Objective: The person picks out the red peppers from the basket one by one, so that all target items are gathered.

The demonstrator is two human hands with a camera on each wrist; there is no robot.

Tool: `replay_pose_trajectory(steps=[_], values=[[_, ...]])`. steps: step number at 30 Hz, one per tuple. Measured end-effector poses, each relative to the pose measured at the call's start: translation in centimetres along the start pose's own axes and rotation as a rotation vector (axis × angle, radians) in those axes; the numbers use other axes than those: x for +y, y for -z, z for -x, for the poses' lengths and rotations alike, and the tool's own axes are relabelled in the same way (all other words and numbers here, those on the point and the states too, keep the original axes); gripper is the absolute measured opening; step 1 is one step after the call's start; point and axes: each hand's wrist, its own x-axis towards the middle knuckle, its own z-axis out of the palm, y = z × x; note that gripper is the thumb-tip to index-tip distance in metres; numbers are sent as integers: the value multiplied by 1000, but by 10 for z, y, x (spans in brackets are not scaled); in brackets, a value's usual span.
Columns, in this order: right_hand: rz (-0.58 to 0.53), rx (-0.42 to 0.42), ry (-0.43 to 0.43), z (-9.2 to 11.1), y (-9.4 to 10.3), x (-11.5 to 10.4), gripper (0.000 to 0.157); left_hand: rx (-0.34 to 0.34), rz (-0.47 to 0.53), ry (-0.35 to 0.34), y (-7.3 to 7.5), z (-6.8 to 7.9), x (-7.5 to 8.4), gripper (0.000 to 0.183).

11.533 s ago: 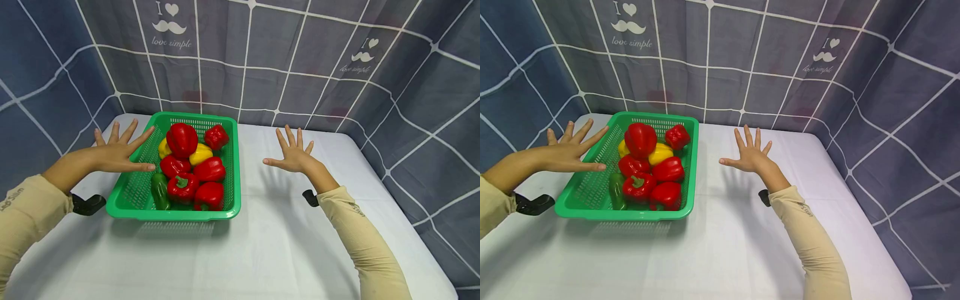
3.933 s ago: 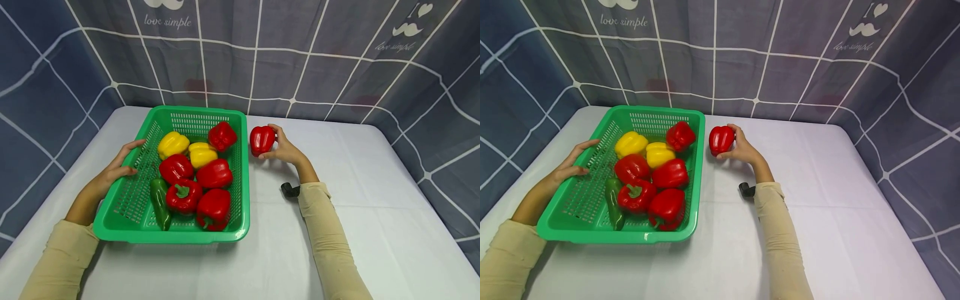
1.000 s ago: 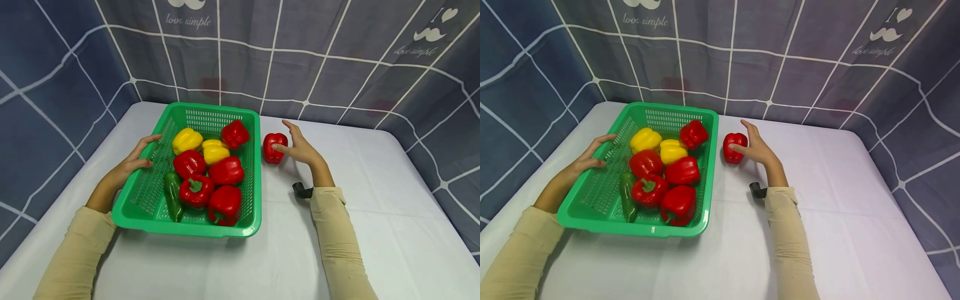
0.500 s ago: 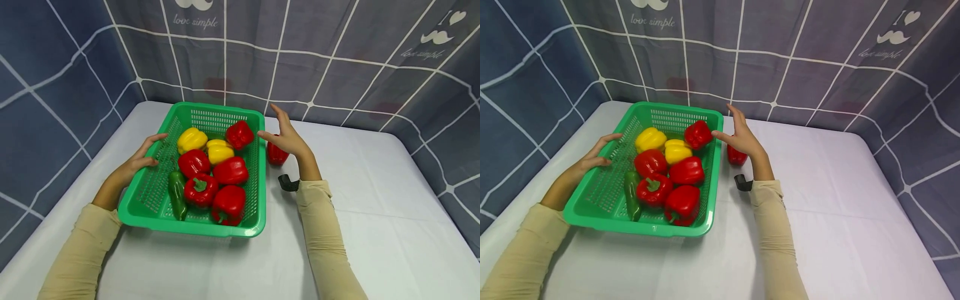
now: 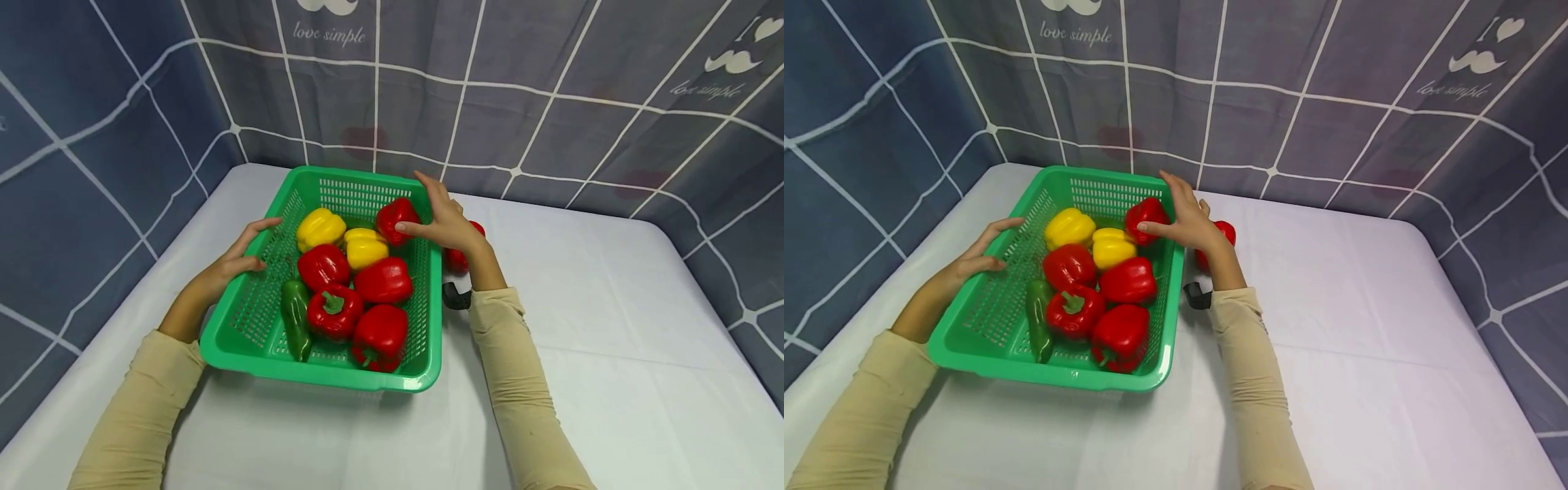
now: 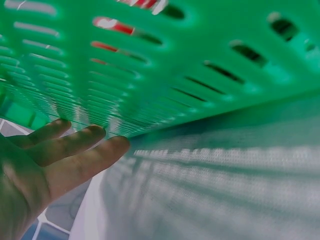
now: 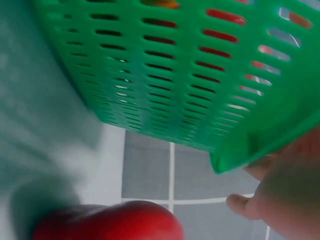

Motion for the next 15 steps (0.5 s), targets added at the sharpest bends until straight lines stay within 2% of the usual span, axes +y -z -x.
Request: replay_pose_trajectory(steps=[4,9,15], values=[[26,-28,13,-3,-5,-2,98,10,-21,-23,0,0,0,68],[68,-40,-10,-4,-8,-5,99,11,-15,-26,1,-1,0,68],[178,-89,-28,-4,-11,-4,89,5,15,-24,0,-2,-2,68]])
